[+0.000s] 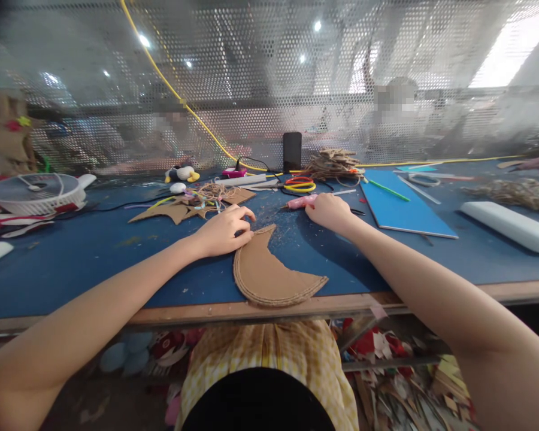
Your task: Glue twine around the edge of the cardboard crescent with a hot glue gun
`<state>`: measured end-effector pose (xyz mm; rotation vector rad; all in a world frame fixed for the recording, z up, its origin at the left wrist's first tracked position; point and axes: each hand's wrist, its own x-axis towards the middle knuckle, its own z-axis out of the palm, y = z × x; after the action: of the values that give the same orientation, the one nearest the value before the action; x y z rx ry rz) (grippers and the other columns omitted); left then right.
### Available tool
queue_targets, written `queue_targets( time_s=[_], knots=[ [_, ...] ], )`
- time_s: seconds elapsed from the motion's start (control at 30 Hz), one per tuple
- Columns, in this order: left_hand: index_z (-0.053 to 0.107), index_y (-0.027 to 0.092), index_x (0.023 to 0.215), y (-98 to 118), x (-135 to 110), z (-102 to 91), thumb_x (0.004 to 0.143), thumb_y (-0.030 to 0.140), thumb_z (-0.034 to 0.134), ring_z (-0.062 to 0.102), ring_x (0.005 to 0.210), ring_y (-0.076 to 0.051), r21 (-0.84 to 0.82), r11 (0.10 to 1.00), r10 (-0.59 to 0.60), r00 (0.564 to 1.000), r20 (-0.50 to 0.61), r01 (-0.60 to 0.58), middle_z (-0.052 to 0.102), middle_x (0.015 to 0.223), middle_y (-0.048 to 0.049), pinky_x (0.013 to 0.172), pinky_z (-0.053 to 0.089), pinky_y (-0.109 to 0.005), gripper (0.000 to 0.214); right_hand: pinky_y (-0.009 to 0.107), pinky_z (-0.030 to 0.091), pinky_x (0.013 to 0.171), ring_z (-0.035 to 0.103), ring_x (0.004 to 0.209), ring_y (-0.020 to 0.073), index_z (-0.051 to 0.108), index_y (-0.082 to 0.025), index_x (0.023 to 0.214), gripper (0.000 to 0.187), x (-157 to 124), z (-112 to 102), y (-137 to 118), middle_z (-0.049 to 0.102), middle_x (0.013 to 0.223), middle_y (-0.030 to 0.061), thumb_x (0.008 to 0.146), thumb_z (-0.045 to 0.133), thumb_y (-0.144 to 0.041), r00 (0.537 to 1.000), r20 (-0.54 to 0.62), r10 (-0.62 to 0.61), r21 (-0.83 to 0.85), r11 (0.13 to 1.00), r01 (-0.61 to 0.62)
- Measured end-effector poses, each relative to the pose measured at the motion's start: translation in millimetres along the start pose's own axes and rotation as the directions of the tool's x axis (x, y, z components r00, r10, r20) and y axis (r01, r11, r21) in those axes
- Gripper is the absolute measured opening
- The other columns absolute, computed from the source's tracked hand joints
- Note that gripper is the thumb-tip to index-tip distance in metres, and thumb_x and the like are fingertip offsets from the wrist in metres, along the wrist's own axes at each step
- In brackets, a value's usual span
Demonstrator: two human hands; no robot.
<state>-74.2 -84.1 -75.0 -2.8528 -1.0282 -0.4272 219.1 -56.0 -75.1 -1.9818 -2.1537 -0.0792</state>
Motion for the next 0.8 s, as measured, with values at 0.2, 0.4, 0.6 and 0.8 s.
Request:
queue_targets(
  time_s=[0.2,0.4,0.6,0.8],
  knots=[
    [0.074,0.015,0.088,-1.7,-0.4,-0.9,0.097,0.027,0.043,0.056,0.112,-0.027,0.067,0.998,0.021,1.000,-0.014,-0.020,0.065,0.122,-0.0111,0.101,0.049,-0.046,0.034,0.041,0.048,0.079,0.068,0.101,0.0349,0.061,-0.011,0.119,0.047,-1.1,-2.2,-11.5,0.069,0.116,0.0232,0.094,0.043,-0.047,0.988,-0.134,0.079,0.158,0.986,-0.057],
    [0.072,0.015,0.090,-5.2,0.2,0.1,0.098,0.027,0.042,0.055,0.111,-0.026,0.039,0.998,0.040,0.999,-0.010,-0.039,0.064,0.121,-0.0113,0.104,0.046,-0.046,0.033,0.038,0.046,0.073,0.063,0.093,0.0309,0.053,-0.017,0.109,0.039,0.5,5.9,-14.1,0.066,0.107,0.0175,0.086,0.055,-0.049,0.944,-0.317,-0.091,0.168,0.974,0.151],
    [0.072,0.016,0.090,-4.5,0.7,2.9,0.100,0.025,0.039,0.054,0.113,-0.026,0.008,1.000,0.009,1.000,-0.018,-0.009,0.063,0.122,-0.0110,0.106,0.044,-0.046,0.035,0.036,0.042,0.070,0.059,0.088,0.0270,0.048,-0.020,0.100,0.024,-3.9,6.2,-16.9,0.063,0.102,0.0140,0.090,0.050,-0.042,0.811,-0.494,-0.312,0.040,0.924,0.380],
    [0.072,0.015,0.088,-4.0,1.7,4.1,0.098,0.024,0.045,0.051,0.113,-0.026,-0.039,0.998,-0.051,0.999,-0.019,0.050,0.064,0.122,-0.0102,0.109,0.041,-0.046,0.031,0.035,0.040,0.069,0.060,0.084,0.0263,0.048,-0.020,0.099,0.019,-13.4,1.6,-26.9,0.066,0.095,0.0130,0.092,0.049,-0.037,0.779,-0.471,-0.414,-0.039,0.892,0.450]
  ],
)
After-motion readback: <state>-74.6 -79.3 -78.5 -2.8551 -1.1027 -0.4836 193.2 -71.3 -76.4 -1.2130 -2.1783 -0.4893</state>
